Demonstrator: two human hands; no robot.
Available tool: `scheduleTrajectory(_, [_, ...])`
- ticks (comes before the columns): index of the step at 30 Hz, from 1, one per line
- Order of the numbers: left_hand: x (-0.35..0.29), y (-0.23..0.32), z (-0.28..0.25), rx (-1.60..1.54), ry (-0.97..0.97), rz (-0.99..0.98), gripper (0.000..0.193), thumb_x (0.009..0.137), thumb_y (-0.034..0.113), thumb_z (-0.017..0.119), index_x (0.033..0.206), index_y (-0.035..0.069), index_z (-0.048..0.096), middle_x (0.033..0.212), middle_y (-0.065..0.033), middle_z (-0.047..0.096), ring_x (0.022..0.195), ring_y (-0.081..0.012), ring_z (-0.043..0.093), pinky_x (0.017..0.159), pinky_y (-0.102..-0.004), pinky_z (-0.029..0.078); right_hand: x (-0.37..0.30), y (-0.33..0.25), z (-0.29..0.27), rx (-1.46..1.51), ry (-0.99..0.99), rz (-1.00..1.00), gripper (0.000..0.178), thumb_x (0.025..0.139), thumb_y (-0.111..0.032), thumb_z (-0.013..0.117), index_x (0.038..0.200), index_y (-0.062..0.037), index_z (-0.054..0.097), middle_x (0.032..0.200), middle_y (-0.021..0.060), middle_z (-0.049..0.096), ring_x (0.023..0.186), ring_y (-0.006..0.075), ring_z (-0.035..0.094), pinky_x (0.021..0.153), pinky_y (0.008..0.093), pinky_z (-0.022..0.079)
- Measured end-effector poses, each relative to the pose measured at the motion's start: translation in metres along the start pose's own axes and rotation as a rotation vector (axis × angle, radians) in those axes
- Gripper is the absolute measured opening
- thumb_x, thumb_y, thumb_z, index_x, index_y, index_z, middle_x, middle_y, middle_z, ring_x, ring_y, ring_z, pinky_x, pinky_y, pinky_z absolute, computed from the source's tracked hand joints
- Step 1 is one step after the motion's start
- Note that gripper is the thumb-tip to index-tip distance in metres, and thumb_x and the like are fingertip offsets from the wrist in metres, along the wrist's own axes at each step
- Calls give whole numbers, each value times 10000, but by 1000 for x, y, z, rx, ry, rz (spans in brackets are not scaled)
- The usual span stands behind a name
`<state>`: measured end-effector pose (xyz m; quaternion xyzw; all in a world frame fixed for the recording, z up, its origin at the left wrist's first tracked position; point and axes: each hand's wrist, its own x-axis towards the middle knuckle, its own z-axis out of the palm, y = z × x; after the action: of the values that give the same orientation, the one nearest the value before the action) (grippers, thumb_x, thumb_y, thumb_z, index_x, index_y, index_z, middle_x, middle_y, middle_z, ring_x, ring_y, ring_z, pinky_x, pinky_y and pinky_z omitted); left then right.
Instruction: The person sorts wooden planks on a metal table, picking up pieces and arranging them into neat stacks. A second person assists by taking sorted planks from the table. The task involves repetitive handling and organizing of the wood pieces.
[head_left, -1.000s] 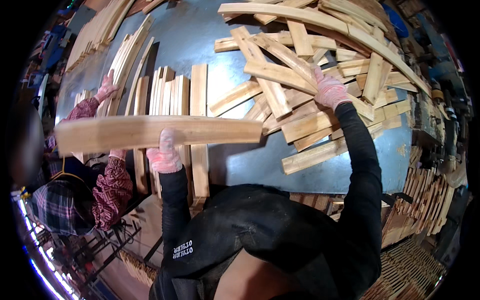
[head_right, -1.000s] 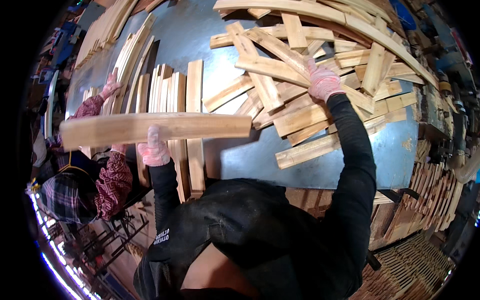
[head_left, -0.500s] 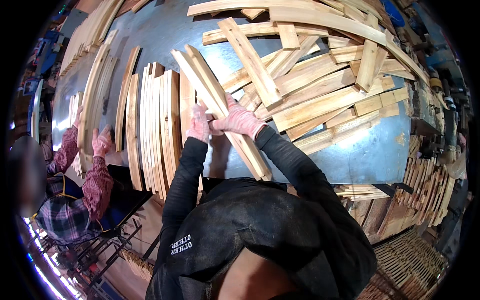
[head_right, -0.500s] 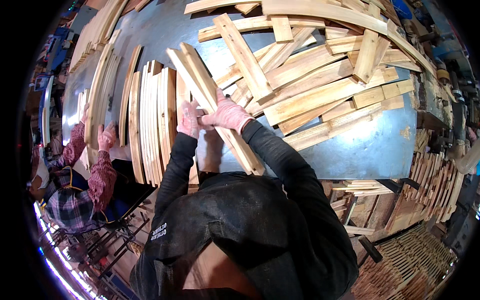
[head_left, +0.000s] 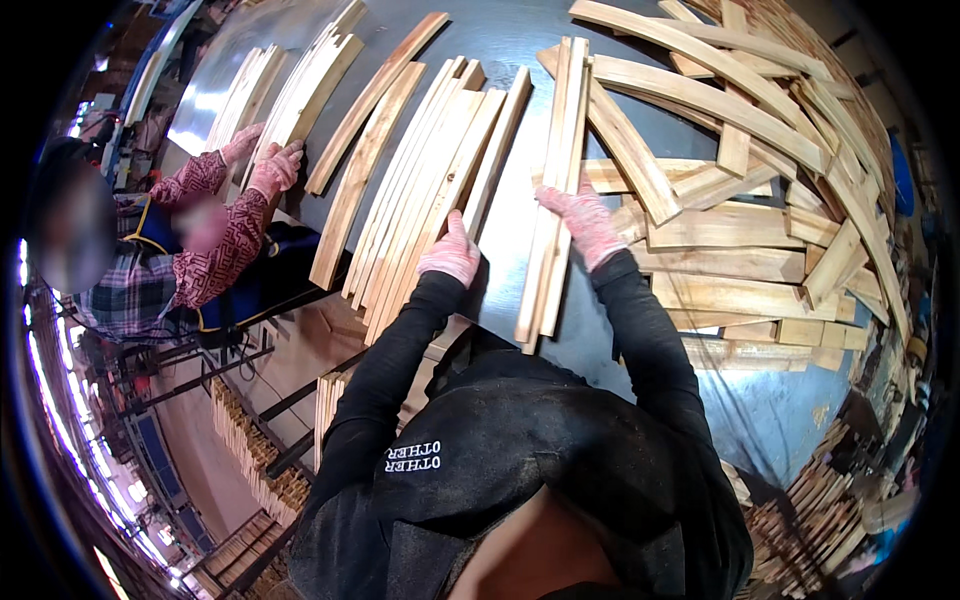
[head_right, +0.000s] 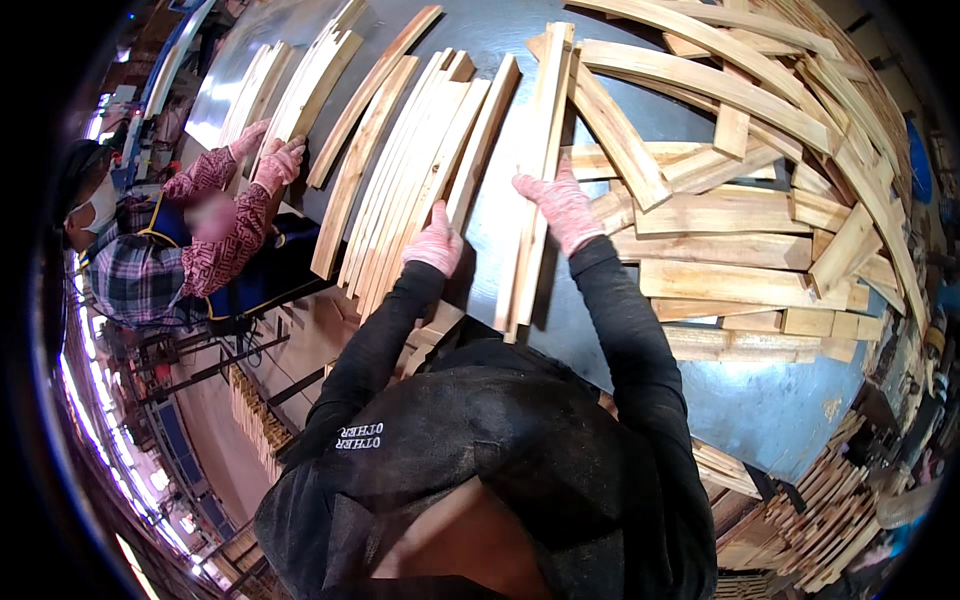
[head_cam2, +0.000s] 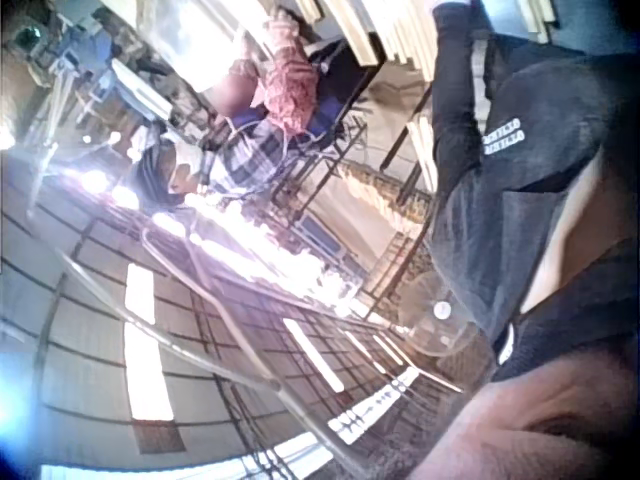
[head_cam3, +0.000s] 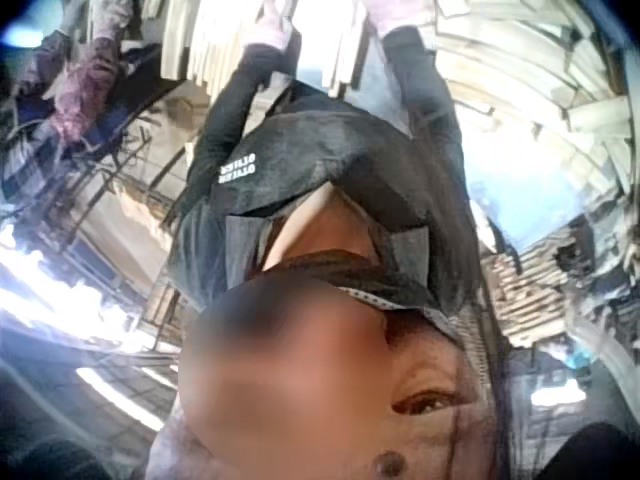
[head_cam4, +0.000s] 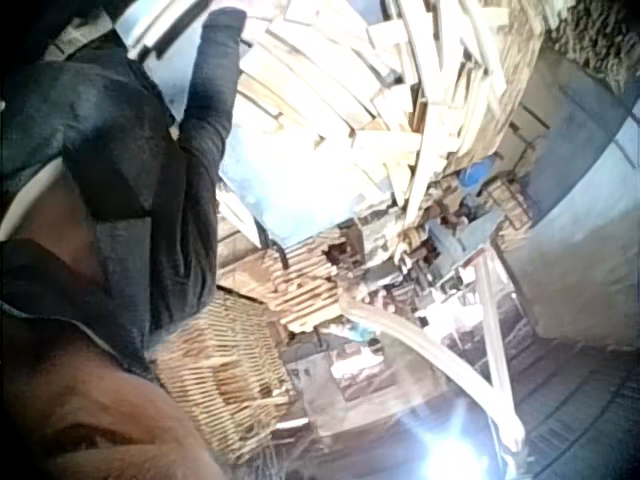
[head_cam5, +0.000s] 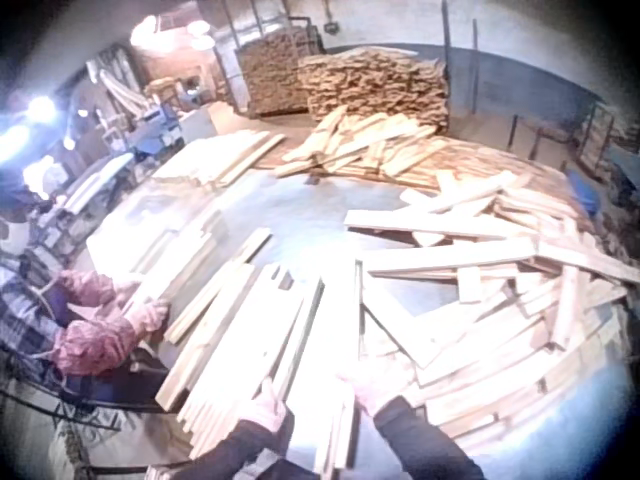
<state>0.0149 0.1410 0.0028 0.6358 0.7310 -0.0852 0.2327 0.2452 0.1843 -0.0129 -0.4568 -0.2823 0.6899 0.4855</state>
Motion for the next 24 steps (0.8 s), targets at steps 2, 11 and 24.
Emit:
scheduleTrajectory(2, [13,-49,22,-177,196,165,539,909,310,483,1407,116,416,933,-252,671,864,-436,652,776,-523,504,7,19,26,22,-12,-49,848,781,-62,769,1448,8,249,1076,101,618,936,174,603,808,296,533])
scheduleTrajectory(11, [-46,-17,-8,-83,185,180,939,787,320,759,1505,58,214,1322,-226,498,1152,-379,552,928,-441,475,33,1,53,-1054,-52,-82,1085,799,-712,543,1479,65,209,1358,368,423,1284,507,415,1075,494,353])
scheduleTrajectory(24, [-52,-20,-19,85,281,328,751,807,350,687,1430,80,366,1278,-223,522,1060,-405,590,827,-487,516,2,-12,27,-1118,-421,96,490,1000,-437,318,1128,-28,557,962,266,623,918,371,634,873,474,486])
